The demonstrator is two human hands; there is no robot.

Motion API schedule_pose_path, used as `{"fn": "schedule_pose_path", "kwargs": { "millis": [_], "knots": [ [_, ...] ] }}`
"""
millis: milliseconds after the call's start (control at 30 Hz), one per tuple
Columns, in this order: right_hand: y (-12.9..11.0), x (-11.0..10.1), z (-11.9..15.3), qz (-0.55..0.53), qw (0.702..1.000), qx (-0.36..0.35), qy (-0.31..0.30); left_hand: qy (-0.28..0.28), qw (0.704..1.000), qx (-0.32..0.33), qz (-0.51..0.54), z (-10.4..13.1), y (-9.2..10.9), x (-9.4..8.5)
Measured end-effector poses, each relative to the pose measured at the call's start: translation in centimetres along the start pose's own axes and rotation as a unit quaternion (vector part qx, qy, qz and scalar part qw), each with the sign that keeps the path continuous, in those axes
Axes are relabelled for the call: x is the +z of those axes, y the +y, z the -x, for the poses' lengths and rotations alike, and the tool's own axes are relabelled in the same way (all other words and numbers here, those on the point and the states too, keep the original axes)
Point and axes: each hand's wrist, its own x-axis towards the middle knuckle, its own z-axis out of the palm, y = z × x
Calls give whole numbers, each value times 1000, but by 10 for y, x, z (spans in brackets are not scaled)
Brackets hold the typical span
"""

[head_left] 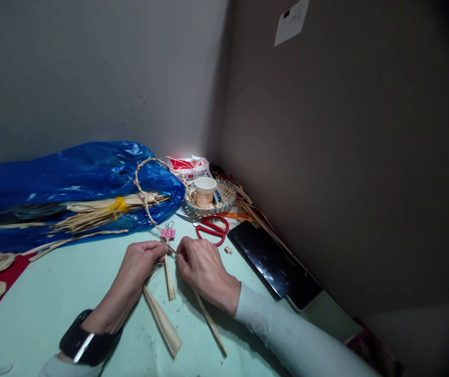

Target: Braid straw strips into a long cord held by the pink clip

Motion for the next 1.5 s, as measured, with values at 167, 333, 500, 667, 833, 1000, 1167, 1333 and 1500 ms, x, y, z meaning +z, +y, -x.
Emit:
{"fn": "schedule_pose_path", "kwargs": {
  "millis": [167,333,500,667,833,1000,1167,1333,1500],
  "knots": [
    [-3,0,0,20,1000,3,3,11,1000,2,-6,1,-1,2],
    [-4,-2,-1,25,1000,9,-2,-3,1000,13,-9,0,0,2],
    [-2,-4,-2,27,999,17,-7,-61,998,-3,-5,0,8,-1],
    [0,-5,-3,25,999,21,-13,-114,993,-23,0,-4,8,-8],
    [-1,-8,-6,25,999,33,-18,-126,992,-24,-6,-7,4,-11],
    [-2,-10,-7,32,999,38,-23,-124,992,-14,-18,-5,4,-11],
    [-4,-9,-6,42,999,19,-16,-90,996,-6,-21,-2,1,-6],
    [-3,-8,-3,48,999,-7,-6,-33,999,6,-18,-1,0,-4],
    [-2,-12,0,55,998,-23,16,-7,1000,17,-16,0,2,-1]
  ]
}}
